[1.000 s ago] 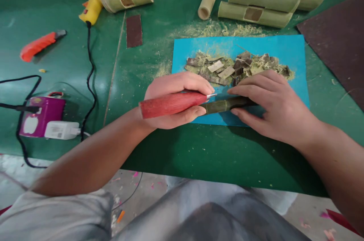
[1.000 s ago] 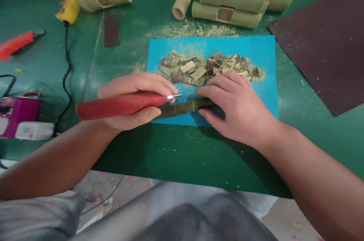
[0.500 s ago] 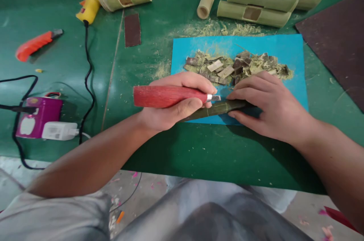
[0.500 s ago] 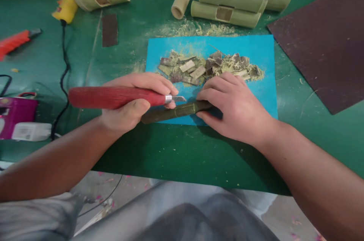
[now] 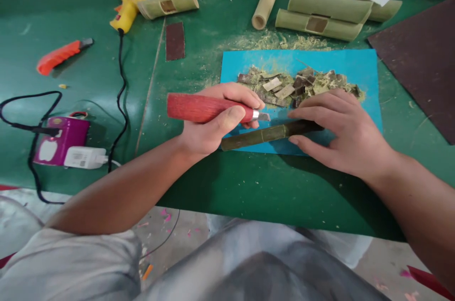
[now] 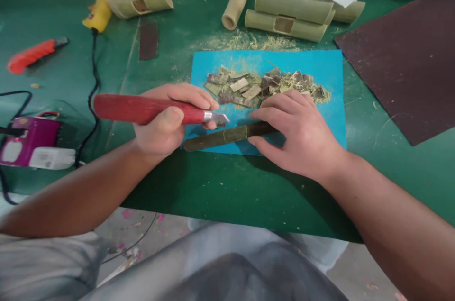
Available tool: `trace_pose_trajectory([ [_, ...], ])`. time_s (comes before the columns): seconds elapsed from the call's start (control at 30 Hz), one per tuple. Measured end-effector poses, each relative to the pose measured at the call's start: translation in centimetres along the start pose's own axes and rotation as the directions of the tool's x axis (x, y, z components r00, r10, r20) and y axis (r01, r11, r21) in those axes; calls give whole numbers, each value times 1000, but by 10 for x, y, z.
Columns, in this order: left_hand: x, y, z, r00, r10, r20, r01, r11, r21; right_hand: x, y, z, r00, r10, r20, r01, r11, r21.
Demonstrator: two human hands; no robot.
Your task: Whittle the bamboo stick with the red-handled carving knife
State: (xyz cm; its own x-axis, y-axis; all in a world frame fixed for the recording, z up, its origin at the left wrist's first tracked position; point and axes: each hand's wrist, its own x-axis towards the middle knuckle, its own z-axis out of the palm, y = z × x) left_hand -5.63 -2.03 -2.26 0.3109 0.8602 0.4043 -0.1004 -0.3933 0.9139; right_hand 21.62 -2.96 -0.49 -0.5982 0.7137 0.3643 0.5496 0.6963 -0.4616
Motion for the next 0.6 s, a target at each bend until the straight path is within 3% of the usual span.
trace_pose_trajectory([
  [0.17, -1, 1, 3, 999, -30, 25, 29, 998, 49, -1, 2, 4, 1000, 7, 29, -7, 1000, -4],
  [0.47, 0, 10, 4, 991, 41, 128, -50, 996, 75, -2, 1, 6, 999, -13, 41, 13, 1000, -3],
  [0.6, -1, 7, 5, 993, 16, 119, -15, 1000, -9, -2, 3, 8, 997, -29, 77, 28, 1000, 13],
])
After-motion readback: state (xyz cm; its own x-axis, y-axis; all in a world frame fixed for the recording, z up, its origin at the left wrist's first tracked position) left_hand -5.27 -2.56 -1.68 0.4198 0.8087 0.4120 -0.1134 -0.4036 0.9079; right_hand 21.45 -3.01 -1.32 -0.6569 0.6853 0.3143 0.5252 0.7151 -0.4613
